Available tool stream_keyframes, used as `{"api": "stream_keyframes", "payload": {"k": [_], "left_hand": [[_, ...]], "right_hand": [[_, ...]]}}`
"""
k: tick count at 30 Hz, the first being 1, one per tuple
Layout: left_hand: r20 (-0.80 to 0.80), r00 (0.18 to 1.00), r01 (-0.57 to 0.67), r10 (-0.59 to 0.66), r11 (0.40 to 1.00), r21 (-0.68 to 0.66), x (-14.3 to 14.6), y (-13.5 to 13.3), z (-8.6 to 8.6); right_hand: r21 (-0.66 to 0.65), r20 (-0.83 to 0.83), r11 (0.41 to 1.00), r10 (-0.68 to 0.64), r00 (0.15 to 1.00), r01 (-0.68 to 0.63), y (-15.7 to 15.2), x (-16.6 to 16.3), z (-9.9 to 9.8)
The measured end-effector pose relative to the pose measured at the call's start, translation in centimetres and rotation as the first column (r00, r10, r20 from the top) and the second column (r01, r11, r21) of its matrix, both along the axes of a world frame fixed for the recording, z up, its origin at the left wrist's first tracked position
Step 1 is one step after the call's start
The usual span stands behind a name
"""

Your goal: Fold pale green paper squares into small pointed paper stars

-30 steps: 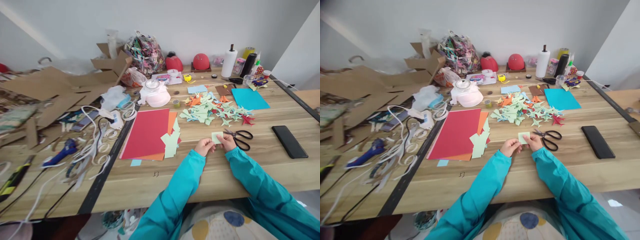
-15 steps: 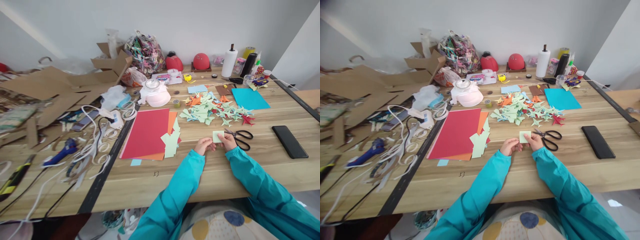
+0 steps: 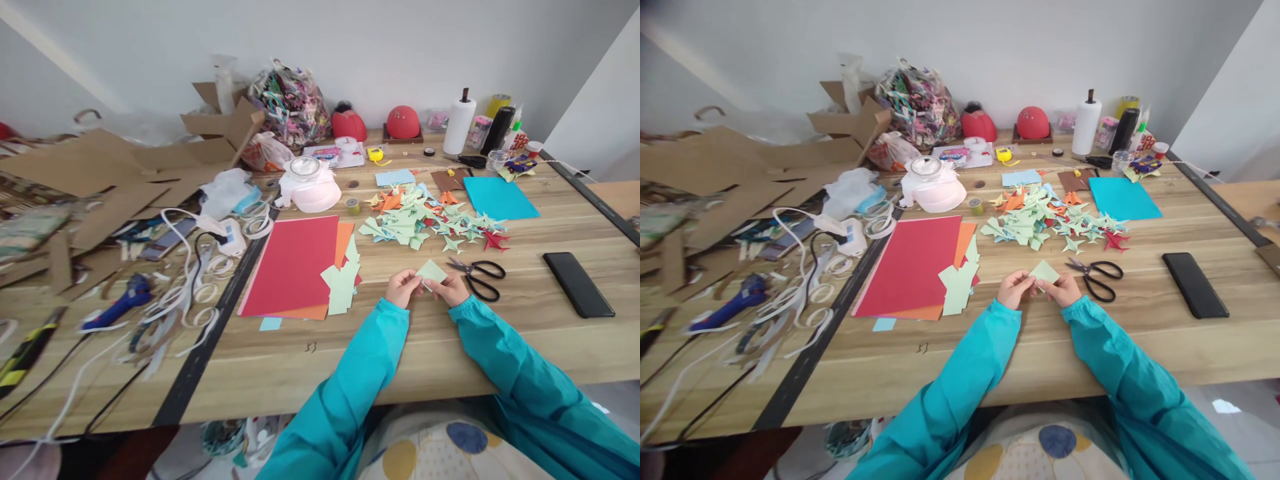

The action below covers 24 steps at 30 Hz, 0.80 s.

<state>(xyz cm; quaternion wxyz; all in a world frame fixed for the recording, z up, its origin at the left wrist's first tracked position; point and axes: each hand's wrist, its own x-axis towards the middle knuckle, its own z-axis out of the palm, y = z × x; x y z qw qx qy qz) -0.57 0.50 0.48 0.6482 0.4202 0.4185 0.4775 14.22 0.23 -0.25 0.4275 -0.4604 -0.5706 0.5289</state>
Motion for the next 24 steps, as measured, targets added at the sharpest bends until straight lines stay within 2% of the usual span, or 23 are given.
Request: {"api": "stream_keyframes", "payload": {"k": [6, 12, 19, 24], "left_hand": [[-0.013, 1.0, 0.0, 0.0, 1.0, 0.0, -0.1, -0.1, 0.2], [0.069, 0.997, -0.016, 0.021, 0.997, -0.07, 0.0, 0.2, -0.8], [0.099, 0.994, -0.037, 0.043, 0.997, -0.064, -0.1, 0.4, -1.1], [0.049, 0.995, 0.094, -0.092, 0.995, -0.02, 0.0, 0.0, -0.4]], "right_hand": [[-0.015, 0.028, 1.0, -0.007, 1.0, 0.007, -0.3, 0.2, 0.3], [-0.063, 0.041, 0.997, -0.033, 0.999, 0.036, -0.2, -0.1, 0.4], [-0.101, -0.017, 0.993, 0.054, 0.998, -0.055, -0.3, -0.2, 0.6], [-0.084, -0.011, 0.996, 0.039, 0.999, -0.04, -0.5, -0.4, 0.8]]}}
